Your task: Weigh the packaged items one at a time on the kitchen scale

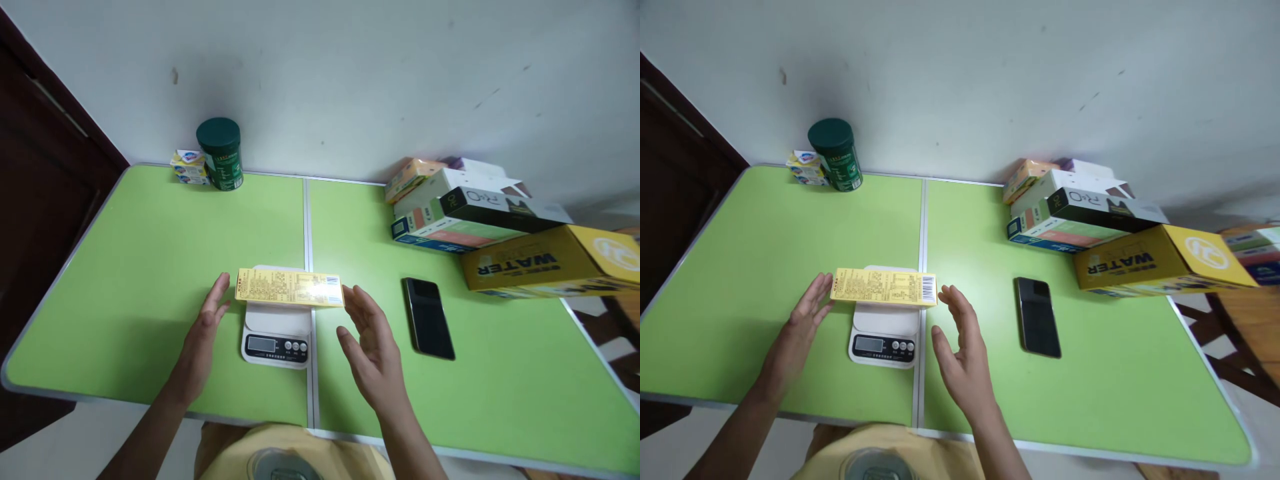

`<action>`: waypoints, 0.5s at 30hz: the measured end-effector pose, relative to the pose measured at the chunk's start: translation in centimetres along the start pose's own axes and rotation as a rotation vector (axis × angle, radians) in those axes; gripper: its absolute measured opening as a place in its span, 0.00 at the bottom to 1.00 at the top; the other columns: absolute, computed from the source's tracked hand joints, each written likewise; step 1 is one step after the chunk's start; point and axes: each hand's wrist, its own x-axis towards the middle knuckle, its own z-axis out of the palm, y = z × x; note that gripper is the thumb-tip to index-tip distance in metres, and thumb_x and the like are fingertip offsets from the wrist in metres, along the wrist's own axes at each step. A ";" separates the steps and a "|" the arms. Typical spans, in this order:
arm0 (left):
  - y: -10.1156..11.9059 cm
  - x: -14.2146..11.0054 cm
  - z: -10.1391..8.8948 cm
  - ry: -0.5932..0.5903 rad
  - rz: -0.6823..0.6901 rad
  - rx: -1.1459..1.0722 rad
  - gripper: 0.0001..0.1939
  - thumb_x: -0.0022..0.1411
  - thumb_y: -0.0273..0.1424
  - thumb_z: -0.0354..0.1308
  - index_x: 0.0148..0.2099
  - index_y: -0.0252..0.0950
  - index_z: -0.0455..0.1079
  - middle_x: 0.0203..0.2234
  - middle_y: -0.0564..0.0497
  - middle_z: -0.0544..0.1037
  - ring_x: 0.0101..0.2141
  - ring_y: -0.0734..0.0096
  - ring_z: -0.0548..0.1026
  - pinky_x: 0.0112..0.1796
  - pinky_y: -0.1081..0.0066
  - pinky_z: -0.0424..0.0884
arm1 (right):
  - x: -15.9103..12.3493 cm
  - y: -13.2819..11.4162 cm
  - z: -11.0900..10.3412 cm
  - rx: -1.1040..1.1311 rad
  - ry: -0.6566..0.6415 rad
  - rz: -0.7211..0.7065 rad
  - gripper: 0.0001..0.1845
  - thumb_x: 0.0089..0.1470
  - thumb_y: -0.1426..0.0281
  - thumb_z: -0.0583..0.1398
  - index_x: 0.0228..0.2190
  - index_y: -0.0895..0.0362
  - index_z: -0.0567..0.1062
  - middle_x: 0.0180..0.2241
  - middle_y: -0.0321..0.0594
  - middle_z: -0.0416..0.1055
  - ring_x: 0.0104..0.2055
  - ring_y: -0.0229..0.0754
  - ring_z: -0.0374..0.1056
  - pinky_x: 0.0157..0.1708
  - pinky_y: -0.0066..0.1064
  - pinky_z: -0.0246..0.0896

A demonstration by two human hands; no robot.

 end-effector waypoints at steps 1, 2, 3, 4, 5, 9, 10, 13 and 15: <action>0.1 0.0 0.1 -0.003 0.001 0.000 0.30 0.67 0.49 0.40 0.67 0.48 0.51 0.67 0.54 0.52 0.66 0.60 0.48 0.62 0.58 0.48 | 0.1 0.0 0.0 0.002 -0.005 -0.002 0.27 0.61 0.67 0.55 0.60 0.42 0.56 0.61 0.41 0.58 0.64 0.48 0.55 0.63 0.51 0.50; 0.2 -0.1 0.1 -0.004 0.001 -0.001 0.30 0.67 0.49 0.40 0.67 0.47 0.51 0.68 0.54 0.51 0.66 0.60 0.48 0.62 0.58 0.47 | 0.1 0.0 0.1 0.002 -0.009 -0.004 0.27 0.61 0.67 0.55 0.60 0.42 0.56 0.62 0.41 0.58 0.64 0.48 0.55 0.63 0.51 0.49; 0.3 -0.1 0.1 -0.006 -0.002 -0.002 0.30 0.67 0.49 0.40 0.68 0.47 0.50 0.68 0.54 0.51 0.66 0.60 0.48 0.62 0.59 0.47 | 0.2 0.0 0.1 0.002 -0.013 -0.006 0.28 0.61 0.67 0.55 0.60 0.42 0.56 0.62 0.41 0.58 0.64 0.48 0.55 0.63 0.51 0.49; 0.3 -0.2 0.1 -0.006 -0.006 -0.002 0.30 0.67 0.49 0.40 0.68 0.47 0.50 0.68 0.53 0.51 0.66 0.60 0.48 0.62 0.59 0.48 | 0.2 0.0 0.2 0.002 -0.017 -0.008 0.28 0.61 0.67 0.55 0.60 0.42 0.56 0.62 0.40 0.58 0.64 0.48 0.55 0.63 0.51 0.49; 0.4 -0.2 0.2 -0.004 -0.013 -0.003 0.31 0.67 0.49 0.40 0.68 0.46 0.50 0.68 0.53 0.51 0.66 0.59 0.49 0.62 0.59 0.48 | 0.2 -0.1 0.3 0.002 -0.020 -0.012 0.28 0.61 0.68 0.55 0.60 0.42 0.56 0.62 0.40 0.57 0.64 0.48 0.55 0.63 0.51 0.49; 0.5 -0.3 0.1 0.007 -0.026 -0.009 0.32 0.66 0.50 0.40 0.68 0.44 0.50 0.68 0.52 0.51 0.66 0.59 0.49 0.62 0.59 0.48 | 0.3 -0.1 0.4 -0.013 -0.026 -0.021 0.28 0.61 0.68 0.55 0.60 0.42 0.56 0.63 0.40 0.57 0.64 0.48 0.54 0.63 0.50 0.50; 0.4 -0.3 0.0 0.008 -0.026 -0.007 0.32 0.66 0.50 0.40 0.68 0.44 0.50 0.68 0.52 0.51 0.66 0.59 0.49 0.62 0.59 0.48 | 0.3 -0.1 0.4 -0.019 -0.027 -0.019 0.28 0.61 0.68 0.55 0.60 0.42 0.56 0.63 0.40 0.57 0.64 0.48 0.55 0.63 0.50 0.51; 0.3 -0.2 0.1 0.001 -0.021 -0.010 0.31 0.66 0.50 0.40 0.67 0.46 0.52 0.67 0.53 0.52 0.66 0.60 0.49 0.62 0.59 0.49 | 0.4 -0.1 0.3 -0.031 -0.025 -0.014 0.29 0.60 0.68 0.55 0.60 0.42 0.55 0.63 0.41 0.57 0.63 0.49 0.56 0.61 0.51 0.54; 0.4 -0.3 0.2 -0.008 -0.016 -0.021 0.30 0.67 0.50 0.39 0.67 0.46 0.52 0.67 0.54 0.51 0.66 0.60 0.49 0.62 0.59 0.49 | 0.5 0.0 0.3 -0.048 -0.028 -0.011 0.29 0.60 0.67 0.55 0.61 0.43 0.55 0.63 0.42 0.57 0.63 0.50 0.56 0.60 0.51 0.56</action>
